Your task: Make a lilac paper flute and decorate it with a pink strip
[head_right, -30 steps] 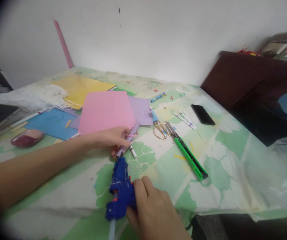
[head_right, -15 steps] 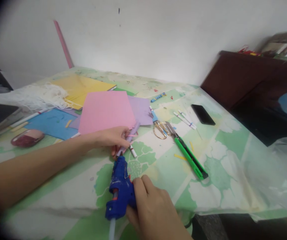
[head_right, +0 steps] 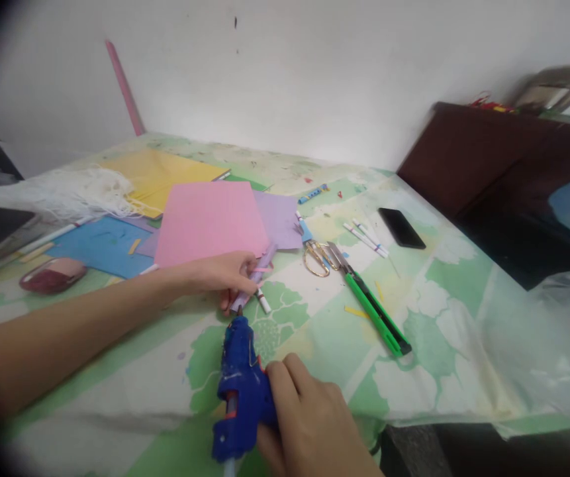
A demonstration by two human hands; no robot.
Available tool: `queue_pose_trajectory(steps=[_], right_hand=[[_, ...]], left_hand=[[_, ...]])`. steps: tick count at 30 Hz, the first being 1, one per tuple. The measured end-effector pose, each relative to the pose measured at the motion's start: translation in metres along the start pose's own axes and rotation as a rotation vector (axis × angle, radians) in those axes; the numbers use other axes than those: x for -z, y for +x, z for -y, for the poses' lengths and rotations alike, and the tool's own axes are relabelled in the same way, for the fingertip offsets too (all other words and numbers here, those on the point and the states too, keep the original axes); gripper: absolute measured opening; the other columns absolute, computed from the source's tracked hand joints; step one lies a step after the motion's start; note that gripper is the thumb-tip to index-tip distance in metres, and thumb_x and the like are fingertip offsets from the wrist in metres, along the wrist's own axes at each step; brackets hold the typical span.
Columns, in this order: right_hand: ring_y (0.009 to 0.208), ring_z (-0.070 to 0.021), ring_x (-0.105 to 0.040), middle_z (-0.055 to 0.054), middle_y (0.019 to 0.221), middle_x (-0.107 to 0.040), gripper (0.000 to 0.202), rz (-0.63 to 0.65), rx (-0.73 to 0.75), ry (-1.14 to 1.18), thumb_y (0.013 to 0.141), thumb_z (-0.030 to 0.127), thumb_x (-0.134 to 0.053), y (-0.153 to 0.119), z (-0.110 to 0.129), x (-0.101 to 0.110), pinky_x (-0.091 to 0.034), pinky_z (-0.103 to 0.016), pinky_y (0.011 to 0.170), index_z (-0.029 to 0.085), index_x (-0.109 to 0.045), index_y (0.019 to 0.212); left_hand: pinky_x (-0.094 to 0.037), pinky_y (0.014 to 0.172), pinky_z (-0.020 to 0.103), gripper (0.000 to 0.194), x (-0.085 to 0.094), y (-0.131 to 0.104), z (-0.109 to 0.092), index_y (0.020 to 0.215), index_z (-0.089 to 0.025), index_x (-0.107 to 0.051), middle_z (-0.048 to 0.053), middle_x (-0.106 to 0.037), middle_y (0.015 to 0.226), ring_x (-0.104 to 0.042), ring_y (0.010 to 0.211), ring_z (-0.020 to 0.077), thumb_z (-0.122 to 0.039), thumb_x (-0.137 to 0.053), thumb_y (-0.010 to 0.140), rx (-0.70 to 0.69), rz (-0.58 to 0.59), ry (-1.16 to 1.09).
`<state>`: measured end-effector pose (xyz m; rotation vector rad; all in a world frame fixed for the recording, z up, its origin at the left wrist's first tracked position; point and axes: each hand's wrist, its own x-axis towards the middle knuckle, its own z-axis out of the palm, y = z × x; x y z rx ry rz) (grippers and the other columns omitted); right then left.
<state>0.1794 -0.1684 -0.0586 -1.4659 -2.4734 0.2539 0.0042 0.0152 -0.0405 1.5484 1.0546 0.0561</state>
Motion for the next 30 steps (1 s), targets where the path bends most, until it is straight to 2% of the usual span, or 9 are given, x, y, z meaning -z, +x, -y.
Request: queue_pose_trajectory(steps=[5,8,12,15,19,23,26,29,30], right_hand=[[0.066,-0.0209,-0.063,-0.01,0.088,-0.062,0.036,-0.232,0.072,-0.063,0.08,0.015,-0.039,-0.018,-0.013,0.011,-0.049,-0.027,0.05,0.018,-0.04,0.116],[0.07,-0.0218,-0.065,-0.011,0.092,-0.062,0.038,-0.327,-0.024,-0.162,0.08,0.017,-0.038,-0.033,-0.033,0.02,-0.05,-0.028,0.052,0.02,-0.039,0.117],[0.061,-0.0235,-0.061,-0.009,0.082,-0.061,0.024,-0.371,-0.385,-0.335,0.081,0.029,-0.048,-0.05,-0.077,0.044,-0.044,-0.031,0.046,0.024,-0.047,0.104],[0.064,-0.0282,-0.062,-0.013,0.081,-0.062,0.016,-0.25,-0.545,-0.432,0.085,0.037,-0.048,-0.056,-0.116,0.064,-0.043,-0.036,0.048,0.025,-0.047,0.095],[0.059,-0.0293,-0.06,-0.01,0.074,-0.059,0.01,-0.295,-0.507,-0.451,0.085,0.038,-0.045,-0.062,-0.17,0.069,-0.04,-0.039,0.048,0.03,-0.049,0.09],[0.063,-0.0304,-0.062,-0.012,0.076,-0.061,0.021,-0.276,-0.464,-0.4,0.082,0.04,-0.049,-0.069,-0.212,0.056,-0.045,-0.041,0.053,0.024,-0.056,0.093],[0.069,-0.0319,-0.063,-0.013,0.081,-0.063,0.021,-0.336,-0.381,-0.424,0.081,0.034,-0.048,-0.065,-0.211,0.053,-0.046,-0.043,0.057,0.024,-0.06,0.095],[0.075,-0.0363,-0.061,-0.014,0.088,-0.064,0.02,-0.506,-0.415,-0.556,0.082,0.032,-0.048,-0.045,-0.171,0.056,-0.045,-0.048,0.058,0.025,-0.062,0.095],[0.08,-0.0363,-0.061,-0.015,0.093,-0.065,0.021,-0.501,-0.401,-0.541,0.085,0.03,-0.046,-0.035,-0.152,0.055,-0.046,-0.049,0.061,0.025,-0.062,0.097]], left_hand=[[-0.044,0.037,0.022,0.027,0.001,0.002,0.001,0.081,-0.018,-0.04,0.002,-0.062,0.049,-0.058,0.038,0.0161,-0.021,-0.061,0.064,0.015,-0.007,0.034],[-0.044,0.037,0.022,0.028,0.002,0.001,0.0,0.082,-0.018,-0.04,0.002,-0.061,0.049,-0.057,0.038,0.0161,-0.02,-0.061,0.064,0.018,-0.005,0.043],[-0.043,0.037,0.023,0.029,0.002,0.0,-0.001,0.086,-0.017,-0.041,0.003,-0.061,0.051,-0.057,0.037,0.0158,-0.02,-0.06,0.065,0.017,0.003,0.045],[-0.043,0.038,0.023,0.03,0.002,0.0,-0.001,0.088,-0.016,-0.041,0.005,-0.062,0.054,-0.057,0.038,0.0156,-0.021,-0.06,0.065,0.004,0.006,0.053],[-0.044,0.038,0.024,0.031,0.003,0.001,0.0,0.091,-0.015,-0.042,0.005,-0.063,0.055,-0.057,0.039,0.0158,-0.021,-0.059,0.066,0.004,0.009,0.056],[-0.044,0.038,0.023,0.032,0.003,0.002,0.002,0.092,-0.016,-0.041,0.003,-0.062,0.053,-0.058,0.04,0.0159,-0.022,-0.06,0.067,0.016,0.005,0.042],[-0.045,0.039,0.023,0.031,0.003,0.002,0.001,0.09,-0.016,-0.04,0.004,-0.062,0.053,-0.059,0.041,0.0159,-0.022,-0.061,0.068,0.017,0.012,0.026],[-0.046,0.04,0.023,0.032,0.002,0.001,0.0,0.091,-0.016,-0.04,0.004,-0.062,0.054,-0.059,0.042,0.0161,-0.022,-0.061,0.068,0.025,0.016,0.024],[-0.046,0.041,0.023,0.032,0.002,0.0,-0.001,0.092,-0.016,-0.04,0.004,-0.063,0.055,-0.059,0.042,0.016,-0.022,-0.061,0.069,0.027,0.018,0.021]])
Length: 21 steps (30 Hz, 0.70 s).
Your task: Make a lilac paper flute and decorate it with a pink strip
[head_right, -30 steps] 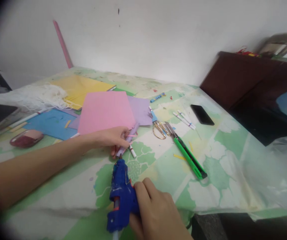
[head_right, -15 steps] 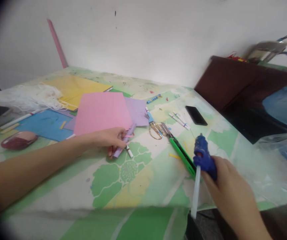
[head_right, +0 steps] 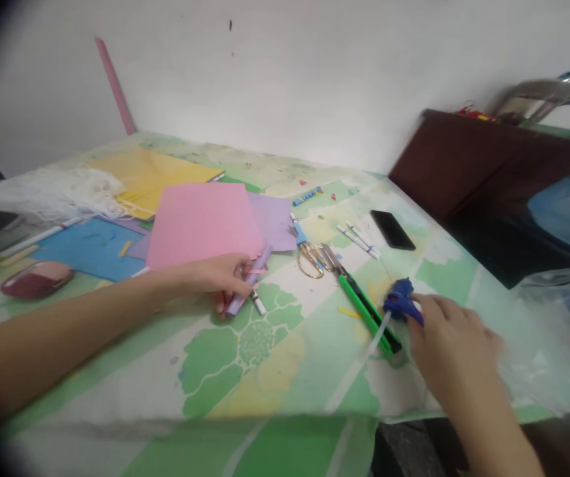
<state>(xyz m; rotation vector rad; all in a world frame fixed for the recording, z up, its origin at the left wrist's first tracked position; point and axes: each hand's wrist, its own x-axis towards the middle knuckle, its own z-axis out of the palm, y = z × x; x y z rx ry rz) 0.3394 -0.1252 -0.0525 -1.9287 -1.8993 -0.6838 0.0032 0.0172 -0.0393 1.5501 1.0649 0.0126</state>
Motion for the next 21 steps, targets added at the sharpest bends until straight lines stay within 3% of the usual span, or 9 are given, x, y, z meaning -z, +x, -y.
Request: queue_pose_trajectory(steps=[3,5,8,12,15,21], right_hand=[[0.084,-0.027,-0.063,-0.01,0.093,-0.065,0.017,-0.032,0.16,0.302,0.086,0.022,-0.048,0.01,0.066,0.013,-0.051,-0.041,0.067,0.024,-0.062,0.095],[0.079,-0.0201,-0.063,-0.007,0.087,-0.066,0.015,-0.06,0.313,0.484,0.085,0.015,-0.051,0.015,0.105,0.011,-0.051,-0.034,0.067,0.022,-0.063,0.091],[0.076,-0.0169,-0.061,-0.006,0.082,-0.066,0.015,0.079,0.393,0.627,0.085,0.012,-0.051,0.025,0.142,-0.004,-0.05,-0.03,0.067,0.019,-0.064,0.088],[0.062,-0.0107,-0.058,-0.001,0.078,-0.064,0.016,0.284,0.247,0.787,0.077,0.008,-0.059,0.052,0.156,-0.028,-0.046,-0.024,0.06,0.019,-0.063,0.088],[0.06,-0.0094,-0.056,-0.001,0.083,-0.062,0.025,0.378,0.237,0.847,0.072,0.004,-0.061,0.071,0.158,-0.039,-0.045,-0.024,0.059,0.018,-0.062,0.092],[0.063,-0.0091,-0.053,-0.001,0.085,-0.057,0.023,0.338,0.311,0.901,0.069,0.001,-0.062,0.078,0.163,-0.037,-0.043,-0.025,0.064,0.019,-0.063,0.084]], left_hand=[[-0.046,0.041,0.023,0.032,0.0,-0.001,-0.002,0.091,-0.016,-0.039,0.004,-0.064,0.057,-0.059,0.041,0.0153,-0.022,-0.061,0.069,0.008,0.006,-0.01],[-0.046,0.04,0.023,0.032,-0.001,-0.002,-0.002,0.091,-0.016,-0.04,0.003,-0.063,0.056,-0.059,0.041,0.0149,-0.021,-0.061,0.068,0.007,0.0,-0.011],[-0.046,0.039,0.022,0.033,-0.002,-0.002,-0.004,0.092,-0.016,-0.04,0.002,-0.062,0.056,-0.058,0.04,0.0145,-0.02,-0.062,0.067,-0.001,-0.012,-0.017],[-0.046,0.038,0.022,0.033,-0.003,-0.003,-0.005,0.091,-0.016,-0.04,0.001,-0.062,0.055,-0.057,0.038,0.014,-0.018,-0.062,0.066,0.0,-0.012,-0.048],[-0.047,0.038,0.023,0.032,-0.003,-0.004,-0.006,0.089,-0.016,-0.041,0.001,-0.062,0.054,-0.058,0.039,0.0148,-0.017,-0.062,0.065,0.004,-0.001,-0.063],[-0.047,0.039,0.023,0.032,-0.002,-0.003,-0.004,0.088,-0.017,-0.04,0.001,-0.062,0.054,-0.058,0.038,0.0156,-0.016,-0.061,0.064,-0.022,0.011,-0.078]])
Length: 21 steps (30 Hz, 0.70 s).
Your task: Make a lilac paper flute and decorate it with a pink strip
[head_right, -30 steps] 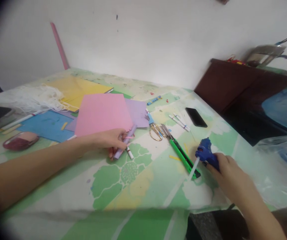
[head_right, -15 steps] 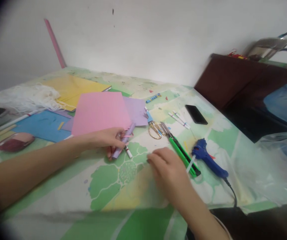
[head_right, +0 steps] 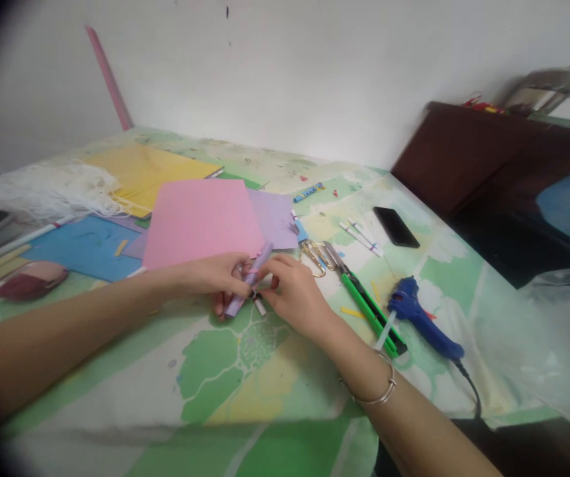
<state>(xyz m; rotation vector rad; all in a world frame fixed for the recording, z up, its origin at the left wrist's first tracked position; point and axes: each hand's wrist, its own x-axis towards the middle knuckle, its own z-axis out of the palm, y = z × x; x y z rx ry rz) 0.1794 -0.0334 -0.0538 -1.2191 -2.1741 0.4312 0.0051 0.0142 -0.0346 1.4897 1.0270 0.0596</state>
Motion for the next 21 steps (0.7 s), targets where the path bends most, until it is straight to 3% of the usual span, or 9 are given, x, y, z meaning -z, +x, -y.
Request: queue_pose_trajectory(steps=[11,21], right_hand=[[0.075,-0.0147,-0.057,-0.004,0.082,-0.061,0.015,-0.052,0.046,0.054,0.076,0.004,-0.057,-0.009,0.0,-0.01,-0.046,-0.027,0.068,0.018,-0.061,0.081],[0.083,-0.0171,-0.059,-0.005,0.089,-0.062,0.017,-0.041,0.049,0.065,0.074,0.009,-0.061,-0.012,0.002,-0.013,-0.047,-0.03,0.075,0.019,-0.06,0.086]], left_hand=[[-0.047,0.04,0.024,0.031,0.001,0.0,0.0,0.087,-0.017,-0.038,0.001,-0.061,0.052,-0.058,0.04,0.0153,-0.016,-0.059,0.064,0.009,0.017,-0.014],[-0.049,0.042,0.025,0.035,0.001,-0.001,0.0,0.091,-0.015,-0.04,0.001,-0.061,0.052,-0.06,0.042,0.0169,-0.016,-0.06,0.063,0.006,0.004,-0.02]])
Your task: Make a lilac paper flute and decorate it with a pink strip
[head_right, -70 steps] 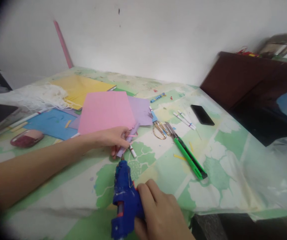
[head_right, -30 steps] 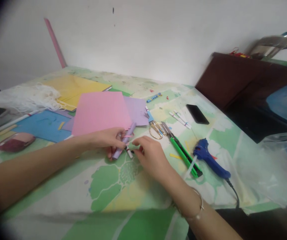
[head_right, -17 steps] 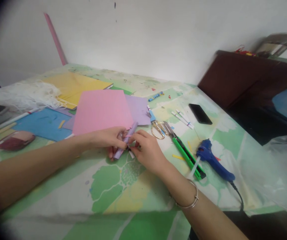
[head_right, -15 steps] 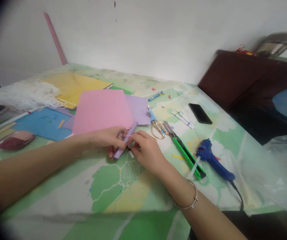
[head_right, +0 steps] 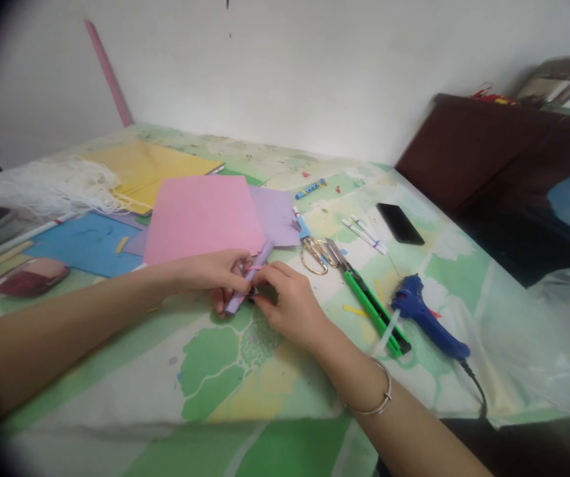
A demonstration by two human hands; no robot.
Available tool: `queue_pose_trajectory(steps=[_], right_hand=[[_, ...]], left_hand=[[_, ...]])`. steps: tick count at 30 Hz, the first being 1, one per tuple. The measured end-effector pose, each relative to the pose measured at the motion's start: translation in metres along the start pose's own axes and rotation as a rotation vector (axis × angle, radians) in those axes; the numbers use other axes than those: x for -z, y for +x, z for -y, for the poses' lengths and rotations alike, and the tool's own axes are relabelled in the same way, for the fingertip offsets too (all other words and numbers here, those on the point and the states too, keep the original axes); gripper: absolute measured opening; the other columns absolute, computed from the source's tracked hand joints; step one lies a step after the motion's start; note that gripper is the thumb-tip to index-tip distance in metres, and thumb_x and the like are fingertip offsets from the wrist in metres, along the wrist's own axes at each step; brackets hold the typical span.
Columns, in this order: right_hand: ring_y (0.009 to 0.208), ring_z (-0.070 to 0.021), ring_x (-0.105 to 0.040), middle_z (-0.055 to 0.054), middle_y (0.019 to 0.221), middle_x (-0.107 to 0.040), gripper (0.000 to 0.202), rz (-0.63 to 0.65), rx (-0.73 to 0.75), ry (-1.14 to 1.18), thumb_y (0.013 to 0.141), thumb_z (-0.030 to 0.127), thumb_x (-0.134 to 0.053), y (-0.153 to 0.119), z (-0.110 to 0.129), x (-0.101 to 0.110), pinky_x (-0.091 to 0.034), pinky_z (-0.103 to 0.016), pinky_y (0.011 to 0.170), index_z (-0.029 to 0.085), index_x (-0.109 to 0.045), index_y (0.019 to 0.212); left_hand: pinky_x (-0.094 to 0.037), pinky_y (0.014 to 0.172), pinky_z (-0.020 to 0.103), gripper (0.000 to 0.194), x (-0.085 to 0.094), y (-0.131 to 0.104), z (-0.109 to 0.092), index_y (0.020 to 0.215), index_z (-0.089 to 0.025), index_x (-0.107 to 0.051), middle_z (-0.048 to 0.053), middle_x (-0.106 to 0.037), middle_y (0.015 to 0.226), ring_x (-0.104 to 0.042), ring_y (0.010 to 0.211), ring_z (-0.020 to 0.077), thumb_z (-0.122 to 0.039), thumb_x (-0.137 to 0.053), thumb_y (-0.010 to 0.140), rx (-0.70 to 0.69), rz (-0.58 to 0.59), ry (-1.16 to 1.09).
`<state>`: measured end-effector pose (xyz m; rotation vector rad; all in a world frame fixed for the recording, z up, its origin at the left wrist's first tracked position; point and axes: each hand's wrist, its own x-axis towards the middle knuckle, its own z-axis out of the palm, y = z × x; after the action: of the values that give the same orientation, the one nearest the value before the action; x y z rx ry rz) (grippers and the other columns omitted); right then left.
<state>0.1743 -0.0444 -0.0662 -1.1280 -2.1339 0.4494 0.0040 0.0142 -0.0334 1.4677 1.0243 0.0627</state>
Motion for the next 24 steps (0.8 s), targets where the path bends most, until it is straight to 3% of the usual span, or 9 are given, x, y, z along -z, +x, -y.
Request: queue_pose_trajectory(steps=[5,13,24], right_hand=[[0.088,-0.0191,-0.058,-0.006,0.095,-0.061,0.017,-0.014,0.003,-0.028,0.074,0.017,-0.066,-0.001,0.002,-0.002,-0.048,-0.034,0.078,0.021,-0.058,0.089],[0.103,-0.0231,-0.053,-0.009,0.11,-0.052,0.054,0.006,0.026,-0.005,0.064,0.034,-0.077,-0.002,0.009,-0.005,-0.047,-0.041,0.089,0.022,-0.052,0.111],[0.102,-0.0232,-0.053,-0.009,0.109,-0.05,0.046,0.009,0.033,0.001,0.069,0.032,-0.073,-0.001,0.008,-0.007,-0.047,-0.041,0.088,0.023,-0.054,0.109]], left_hand=[[-0.05,0.043,0.026,0.038,0.001,0.001,0.001,0.094,-0.014,-0.041,0.001,-0.062,0.053,-0.06,0.042,0.0178,-0.015,-0.06,0.061,0.017,-0.005,-0.012],[-0.053,0.044,0.028,0.03,0.003,0.005,0.008,0.086,-0.015,-0.045,0.001,-0.062,0.052,-0.062,0.044,0.0192,-0.019,-0.06,0.061,-0.037,0.017,-0.013],[-0.053,0.043,0.028,0.024,0.004,0.006,0.009,0.082,-0.016,-0.047,0.001,-0.062,0.053,-0.062,0.045,0.0191,-0.017,-0.058,0.06,-0.073,0.046,-0.003]])
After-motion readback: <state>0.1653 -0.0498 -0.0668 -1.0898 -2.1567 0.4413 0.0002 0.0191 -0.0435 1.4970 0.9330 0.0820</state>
